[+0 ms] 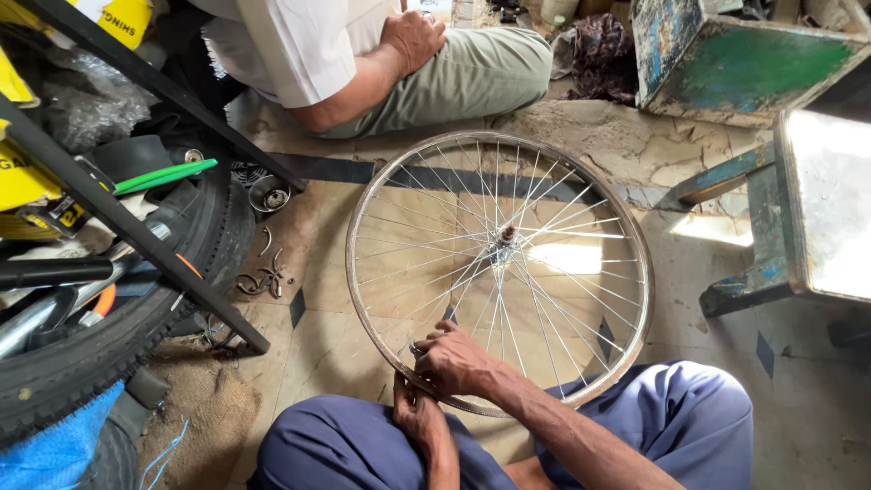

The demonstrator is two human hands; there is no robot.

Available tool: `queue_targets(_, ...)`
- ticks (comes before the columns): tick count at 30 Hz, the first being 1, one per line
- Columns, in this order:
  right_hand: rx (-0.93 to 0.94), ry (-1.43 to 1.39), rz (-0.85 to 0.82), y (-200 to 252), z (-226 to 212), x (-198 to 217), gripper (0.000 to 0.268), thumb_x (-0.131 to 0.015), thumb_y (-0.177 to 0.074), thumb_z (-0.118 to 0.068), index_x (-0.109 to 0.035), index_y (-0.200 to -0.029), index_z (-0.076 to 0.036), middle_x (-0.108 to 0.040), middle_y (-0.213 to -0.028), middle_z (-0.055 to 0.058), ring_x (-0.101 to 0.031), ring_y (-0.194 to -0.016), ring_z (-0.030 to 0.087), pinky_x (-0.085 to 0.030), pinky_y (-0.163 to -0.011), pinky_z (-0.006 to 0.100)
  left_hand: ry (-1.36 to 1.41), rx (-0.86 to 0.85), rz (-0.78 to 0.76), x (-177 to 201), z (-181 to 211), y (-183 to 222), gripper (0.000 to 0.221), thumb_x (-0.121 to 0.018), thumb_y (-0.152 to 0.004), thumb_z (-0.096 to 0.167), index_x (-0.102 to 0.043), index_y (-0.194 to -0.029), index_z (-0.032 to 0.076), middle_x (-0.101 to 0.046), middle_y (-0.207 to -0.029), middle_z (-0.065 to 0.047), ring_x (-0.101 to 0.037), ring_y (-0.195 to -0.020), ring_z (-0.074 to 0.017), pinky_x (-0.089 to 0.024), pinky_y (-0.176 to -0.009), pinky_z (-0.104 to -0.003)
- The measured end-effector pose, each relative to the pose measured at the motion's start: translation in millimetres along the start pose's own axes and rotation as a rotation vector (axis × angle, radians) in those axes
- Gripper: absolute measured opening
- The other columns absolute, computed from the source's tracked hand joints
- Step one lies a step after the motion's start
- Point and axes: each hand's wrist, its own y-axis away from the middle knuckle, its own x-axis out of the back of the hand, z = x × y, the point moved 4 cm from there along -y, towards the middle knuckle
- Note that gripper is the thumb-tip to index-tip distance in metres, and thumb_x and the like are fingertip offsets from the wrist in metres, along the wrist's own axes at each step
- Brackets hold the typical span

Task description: The person repairs a bicycle wheel by adjusting spokes. They manipulate the rim and spoke nipples using their hands and a small spoke wrench while sitting on the floor.

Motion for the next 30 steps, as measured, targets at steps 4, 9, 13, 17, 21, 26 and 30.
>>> queue_targets(4, 0.005, -0.001, -0.064, 3.3, -2.8, 0.3, 0.004, -0.077, -0.072, -0.020, -0.074, -0.075, -0.019, -0.064, -0.079, 0.002, -0.066, -0.092, 0.024, -0.042, -0.099, 0.053, 0.104, 0.113, 0.005, -0.4, 1.5, 5.0, 0.048, -0.057, -0.093, -0.005, -0.059, -0.140, -0.002, -0.071, -0.114, -0.016, -0.067, -0.091, -0.0199, -0.056, -0.076, -0.031)
queue_targets(9, 0.007, -0.055, 0.093, 5.1, 3.3, -5.7, 0.006, -0.077, -0.071, -0.019, -0.074, -0.076, -0.017, -0.066, -0.081, 0.001, -0.068, -0.090, 0.023, -0.041, -0.105, 0.053, 0.183, 0.075, -0.050, -1.9, -15.1, 1.1, 0.051, -0.051, -0.092, -0.005, -0.054, -0.143, -0.002, -0.071, -0.110, -0.020, -0.070, -0.091, -0.0231, -0.059, -0.078, -0.032)
queue_targets(13, 0.036, -0.013, 0.138, 7.0, 2.6, -11.1, 0.010, -0.077, -0.071, -0.019, -0.073, -0.081, -0.017, -0.066, -0.087, 0.002, -0.066, -0.094, 0.025, -0.044, -0.099, 0.050, 0.221, 0.083, -0.050, 1.7, -36.8, -3.0, 0.049, -0.054, -0.095, -0.003, -0.050, -0.143, -0.001, -0.070, -0.111, -0.018, -0.069, -0.092, -0.0230, -0.058, -0.076, -0.033)
queue_targets(17, 0.031, -0.012, 0.015, 10.2, -0.8, -1.5, 0.006, -0.079, -0.072, -0.020, -0.074, -0.074, -0.018, -0.065, -0.080, 0.002, -0.066, -0.091, 0.024, -0.042, -0.095, 0.052, 0.033, 0.037, -0.071, 6.8, -43.1, -11.2, 0.048, -0.058, -0.096, -0.003, -0.050, -0.144, -0.002, -0.071, -0.108, -0.024, -0.068, -0.088, -0.0264, -0.056, -0.074, -0.035)
queue_targets(21, -0.026, -0.025, 0.140, 11.3, -7.7, 9.0, 0.005, -0.078, -0.070, -0.018, -0.074, -0.070, -0.018, -0.067, -0.082, 0.000, -0.067, -0.091, 0.022, -0.041, -0.104, 0.050, -0.022, -0.018, -0.077, 6.1, -31.8, -8.9, 0.043, -0.057, -0.095, -0.003, -0.051, -0.137, -0.003, -0.071, -0.107, -0.021, -0.070, -0.088, -0.0265, -0.057, -0.075, -0.036)
queue_targets(26, -0.012, -0.053, 0.286, 30.1, -15.0, 29.0, 0.035, -0.082, -0.065, -0.018, -0.079, -0.099, -0.014, -0.071, -0.100, 0.009, -0.065, -0.102, 0.032, -0.044, -0.094, 0.045, 0.005, -0.007, -0.054, 4.2, -13.6, -12.2, 0.034, -0.056, -0.094, -0.004, -0.052, -0.128, -0.005, -0.070, -0.106, -0.018, -0.071, -0.087, -0.0272, -0.059, -0.076, -0.037)
queue_targets(30, -0.179, -0.123, 0.382, 82.7, -6.5, 45.7, 0.030, -0.082, -0.080, -0.019, -0.078, -0.110, -0.015, -0.074, -0.102, 0.007, -0.068, -0.100, 0.030, -0.050, -0.091, 0.043, 0.036, 0.012, -0.032, 11.4, -12.0, 5.7, 0.027, -0.056, -0.093, -0.005, -0.053, -0.121, -0.006, -0.070, -0.105, -0.015, -0.073, -0.086, -0.0279, -0.060, -0.076, -0.038)
